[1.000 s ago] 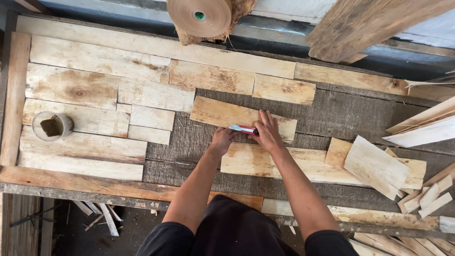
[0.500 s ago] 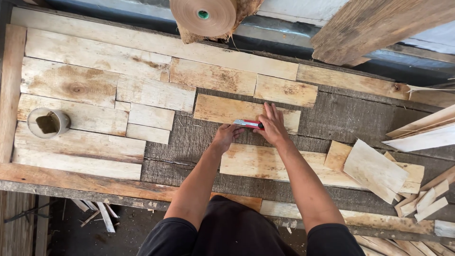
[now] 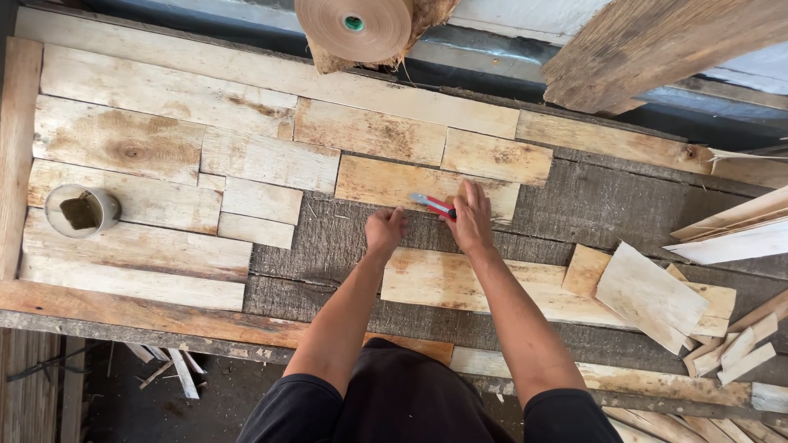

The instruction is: The recorder is sorting and arranging thin wood veneer strips on a workbench, checking their fit and using a utility knife to trim edges.

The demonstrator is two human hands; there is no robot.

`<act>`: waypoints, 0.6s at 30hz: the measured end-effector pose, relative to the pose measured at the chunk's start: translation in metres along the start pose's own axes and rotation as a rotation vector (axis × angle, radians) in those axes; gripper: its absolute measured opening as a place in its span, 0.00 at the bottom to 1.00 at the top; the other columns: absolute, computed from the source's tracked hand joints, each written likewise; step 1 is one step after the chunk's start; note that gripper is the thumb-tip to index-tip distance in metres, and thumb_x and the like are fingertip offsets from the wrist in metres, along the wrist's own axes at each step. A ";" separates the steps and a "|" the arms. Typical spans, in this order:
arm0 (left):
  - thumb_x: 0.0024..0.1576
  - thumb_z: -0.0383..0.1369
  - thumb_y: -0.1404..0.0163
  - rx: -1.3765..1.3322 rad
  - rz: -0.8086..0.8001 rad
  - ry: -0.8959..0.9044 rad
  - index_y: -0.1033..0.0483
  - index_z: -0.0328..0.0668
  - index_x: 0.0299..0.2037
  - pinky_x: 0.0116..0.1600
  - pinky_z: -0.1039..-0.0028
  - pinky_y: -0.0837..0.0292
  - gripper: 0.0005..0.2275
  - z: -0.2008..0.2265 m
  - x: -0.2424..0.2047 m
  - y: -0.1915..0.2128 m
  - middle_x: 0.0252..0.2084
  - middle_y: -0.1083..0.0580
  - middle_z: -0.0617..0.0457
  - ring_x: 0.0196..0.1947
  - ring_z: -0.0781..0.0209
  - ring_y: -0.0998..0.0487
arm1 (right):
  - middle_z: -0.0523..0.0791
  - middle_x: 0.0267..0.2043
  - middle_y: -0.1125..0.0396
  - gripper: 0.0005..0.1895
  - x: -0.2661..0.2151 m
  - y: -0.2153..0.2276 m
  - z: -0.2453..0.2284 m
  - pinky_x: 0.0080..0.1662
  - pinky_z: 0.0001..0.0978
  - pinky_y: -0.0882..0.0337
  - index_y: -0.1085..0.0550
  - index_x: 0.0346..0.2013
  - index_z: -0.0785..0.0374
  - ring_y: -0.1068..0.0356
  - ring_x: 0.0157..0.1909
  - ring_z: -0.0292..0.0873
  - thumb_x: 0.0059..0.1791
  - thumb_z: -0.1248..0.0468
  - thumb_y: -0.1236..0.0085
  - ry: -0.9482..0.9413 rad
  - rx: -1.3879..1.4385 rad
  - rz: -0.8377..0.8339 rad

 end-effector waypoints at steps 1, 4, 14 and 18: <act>0.67 0.39 0.49 0.000 0.001 0.001 0.19 0.29 0.46 0.34 0.70 0.26 0.16 0.016 -0.018 0.002 0.36 0.19 0.47 0.30 0.59 0.20 | 0.52 0.77 0.54 0.22 -0.003 -0.006 0.004 0.71 0.62 0.49 0.26 0.41 0.63 0.57 0.78 0.61 0.42 0.55 0.26 0.000 0.001 -0.002; 0.67 0.46 0.48 0.703 0.259 -0.138 0.18 0.40 0.48 0.50 0.66 0.26 0.16 0.065 -0.065 0.013 0.43 0.18 0.45 0.42 0.53 0.19 | 0.53 0.76 0.52 0.24 -0.012 -0.015 0.015 0.71 0.61 0.46 0.27 0.44 0.66 0.54 0.78 0.62 0.43 0.56 0.27 -0.018 -0.032 0.109; 0.63 0.38 0.55 1.095 0.307 -0.602 0.46 0.52 0.75 0.71 0.43 0.55 0.28 0.045 -0.083 0.008 0.78 0.53 0.43 0.77 0.42 0.53 | 0.60 0.76 0.58 0.26 -0.039 -0.026 0.038 0.68 0.75 0.52 0.32 0.48 0.70 0.61 0.74 0.79 0.50 0.52 0.34 -0.346 0.081 0.250; 0.63 0.37 0.57 1.109 0.263 -0.561 0.50 0.53 0.77 0.72 0.42 0.57 0.30 0.046 -0.081 0.006 0.80 0.57 0.45 0.79 0.44 0.57 | 0.60 0.77 0.58 0.26 -0.040 -0.026 0.036 0.68 0.74 0.50 0.33 0.49 0.69 0.62 0.75 0.80 0.49 0.52 0.34 -0.335 0.133 0.284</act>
Point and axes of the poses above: each hand's wrist, its own x-axis towards the middle knuckle, its own y-axis out of the back of the hand, z = x × y, the point moved 4 cm from there along x, towards the middle knuckle
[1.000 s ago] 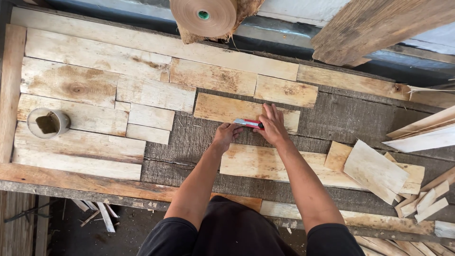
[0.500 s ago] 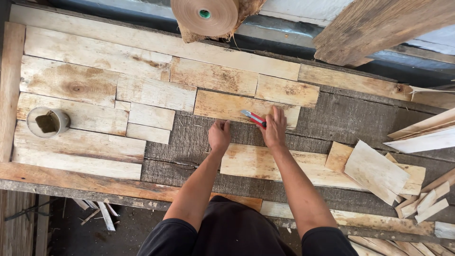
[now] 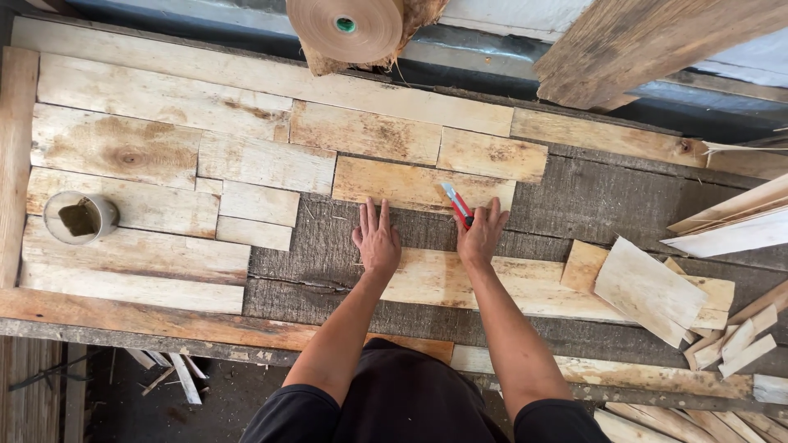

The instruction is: The recorder is sorting and arranging thin wood veneer strips on a workbench, checking their fit and using a utility knife to trim edges.

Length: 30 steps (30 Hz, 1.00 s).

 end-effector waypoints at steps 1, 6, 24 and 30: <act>0.63 0.37 0.57 0.000 0.000 0.000 0.50 0.53 0.77 0.72 0.42 0.57 0.30 0.001 0.001 0.002 0.80 0.57 0.45 0.79 0.44 0.57 | 0.60 0.77 0.58 0.26 0.000 0.002 -0.002 0.68 0.74 0.50 0.33 0.49 0.69 0.62 0.75 0.80 0.49 0.52 0.34 -0.001 0.000 0.000; 0.64 0.35 0.59 0.031 -0.076 -0.021 0.54 0.52 0.77 0.74 0.37 0.72 0.30 -0.001 0.003 0.006 0.81 0.60 0.45 0.80 0.48 0.62 | 0.60 0.78 0.62 0.26 0.002 0.003 0.001 0.69 0.74 0.52 0.33 0.48 0.68 0.68 0.76 0.79 0.50 0.50 0.36 -0.132 -0.018 -0.065; 0.63 0.35 0.57 0.050 -0.090 -0.070 0.56 0.51 0.78 0.76 0.41 0.69 0.32 -0.004 0.005 0.004 0.81 0.62 0.42 0.80 0.45 0.63 | 0.62 0.75 0.57 0.26 -0.005 0.001 0.010 0.70 0.69 0.49 0.32 0.47 0.71 0.62 0.76 0.74 0.50 0.52 0.33 -0.085 0.003 0.018; 0.63 0.34 0.57 0.065 -0.090 -0.092 0.56 0.50 0.78 0.76 0.40 0.70 0.32 -0.006 0.005 0.002 0.80 0.62 0.42 0.80 0.44 0.64 | 0.62 0.75 0.58 0.26 -0.009 -0.002 0.014 0.69 0.70 0.50 0.33 0.48 0.71 0.63 0.76 0.75 0.50 0.52 0.33 -0.047 0.015 0.045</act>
Point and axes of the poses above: each hand's wrist, its own x-axis towards the middle knuckle, its own y-axis out of the back of the hand, z = x × y, the point moved 4 cm from there along x, towards the middle knuckle
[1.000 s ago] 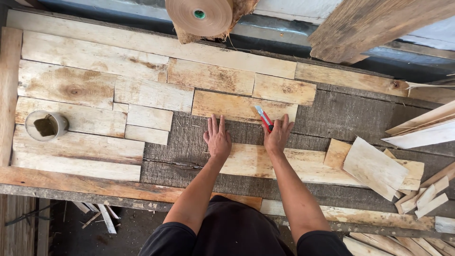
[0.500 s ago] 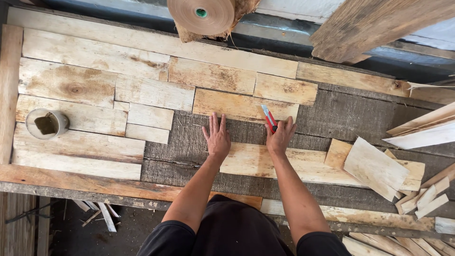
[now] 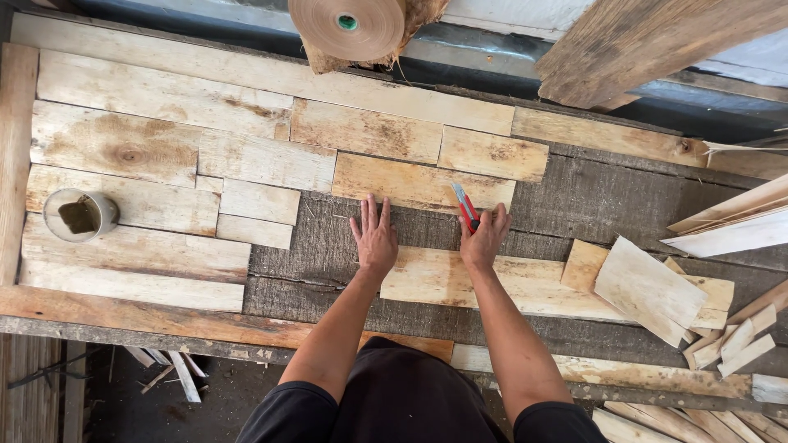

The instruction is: The recorder is sorting and arranging thin wood veneer strips on a workbench, checking their fit and using a utility knife to trim edges.

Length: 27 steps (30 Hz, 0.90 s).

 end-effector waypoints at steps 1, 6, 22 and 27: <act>0.63 0.34 0.57 0.000 0.000 0.000 0.56 0.50 0.78 0.76 0.40 0.70 0.32 0.000 0.000 0.000 0.80 0.62 0.42 0.80 0.44 0.64 | 0.62 0.75 0.58 0.26 0.000 0.000 0.000 0.69 0.70 0.50 0.33 0.48 0.71 0.63 0.76 0.75 0.50 0.52 0.33 0.000 0.000 0.000; 0.64 0.34 0.58 0.012 -0.035 -0.014 0.57 0.51 0.78 0.75 0.39 0.70 0.31 0.000 0.001 0.001 0.80 0.63 0.43 0.79 0.44 0.65 | 0.64 0.76 0.60 0.25 0.001 -0.001 0.000 0.70 0.70 0.51 0.34 0.47 0.70 0.65 0.76 0.76 0.51 0.54 0.34 -0.028 0.059 -0.007; 0.66 0.37 0.61 0.124 -0.140 -0.041 0.62 0.50 0.78 0.76 0.40 0.69 0.31 -0.005 0.003 0.002 0.81 0.66 0.45 0.80 0.46 0.68 | 0.64 0.76 0.61 0.23 -0.003 0.001 -0.002 0.70 0.69 0.51 0.33 0.48 0.69 0.65 0.77 0.74 0.51 0.55 0.34 -0.030 0.078 0.008; 0.66 0.37 0.60 0.173 -0.190 -0.036 0.64 0.52 0.78 0.76 0.40 0.68 0.32 -0.004 0.005 0.000 0.81 0.67 0.46 0.80 0.47 0.68 | 0.63 0.76 0.59 0.23 -0.005 0.002 0.000 0.70 0.68 0.49 0.33 0.48 0.67 0.62 0.77 0.73 0.51 0.55 0.34 -0.031 0.105 0.052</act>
Point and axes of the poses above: each hand's wrist, its own x-axis towards the middle knuckle, its own y-axis out of the back of the hand, z = x × y, the point moved 4 cm from there along x, towards the middle knuckle
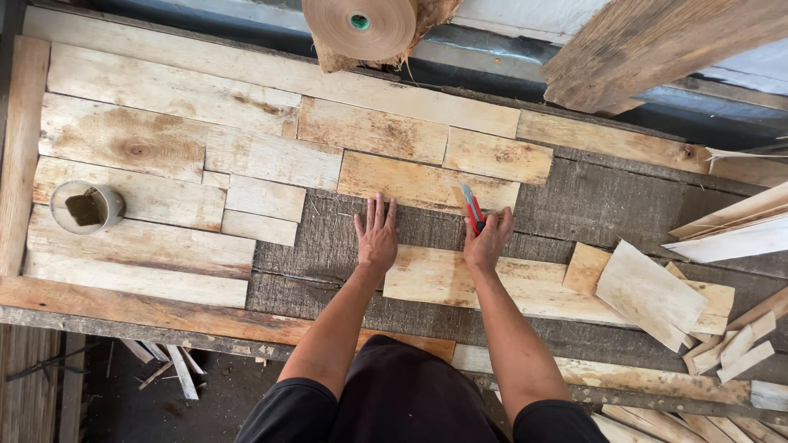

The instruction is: The recorder is sorting and arranging thin wood veneer strips on a workbench, checking their fit and using a utility knife to trim edges.

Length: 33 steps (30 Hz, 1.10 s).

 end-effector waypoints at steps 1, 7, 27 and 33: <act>0.66 0.37 0.60 0.000 0.001 0.002 0.64 0.52 0.78 0.76 0.40 0.68 0.32 0.000 -0.001 0.003 0.81 0.67 0.46 0.80 0.47 0.68 | 0.63 0.76 0.59 0.23 0.000 -0.001 0.001 0.70 0.68 0.49 0.33 0.48 0.67 0.62 0.77 0.73 0.51 0.55 0.34 0.001 0.001 -0.001; 0.66 0.38 0.59 0.024 -0.047 0.000 0.65 0.52 0.79 0.77 0.41 0.67 0.33 0.002 -0.002 0.008 0.81 0.67 0.47 0.81 0.48 0.68 | 0.64 0.77 0.59 0.22 -0.001 -0.001 0.004 0.71 0.69 0.51 0.33 0.49 0.67 0.63 0.78 0.74 0.52 0.55 0.34 0.026 0.026 0.020; 0.57 0.47 0.44 -0.444 0.248 0.250 0.29 0.40 0.54 0.53 0.50 0.30 0.22 -0.018 -0.082 -0.038 0.49 0.24 0.43 0.49 0.42 0.23 | 0.54 0.53 0.31 0.18 -0.082 0.083 0.053 0.63 0.53 0.35 0.28 0.51 0.63 0.33 0.60 0.60 0.47 0.66 0.37 0.345 -0.062 -0.102; 0.57 0.40 0.41 -0.819 0.097 0.365 0.24 0.38 0.47 0.41 0.62 0.27 0.15 -0.030 -0.090 -0.069 0.31 0.23 0.48 0.31 0.55 0.23 | 0.57 0.66 0.39 0.31 -0.091 0.078 0.061 0.67 0.58 0.43 0.31 0.63 0.64 0.44 0.68 0.65 0.45 0.63 0.34 0.327 -0.158 -0.131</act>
Point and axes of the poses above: each hand's wrist, its own x-axis towards the middle knuckle, its own y-axis out of the back of the hand, z = x × y, the point moved 4 cm from there along x, towards the middle knuckle
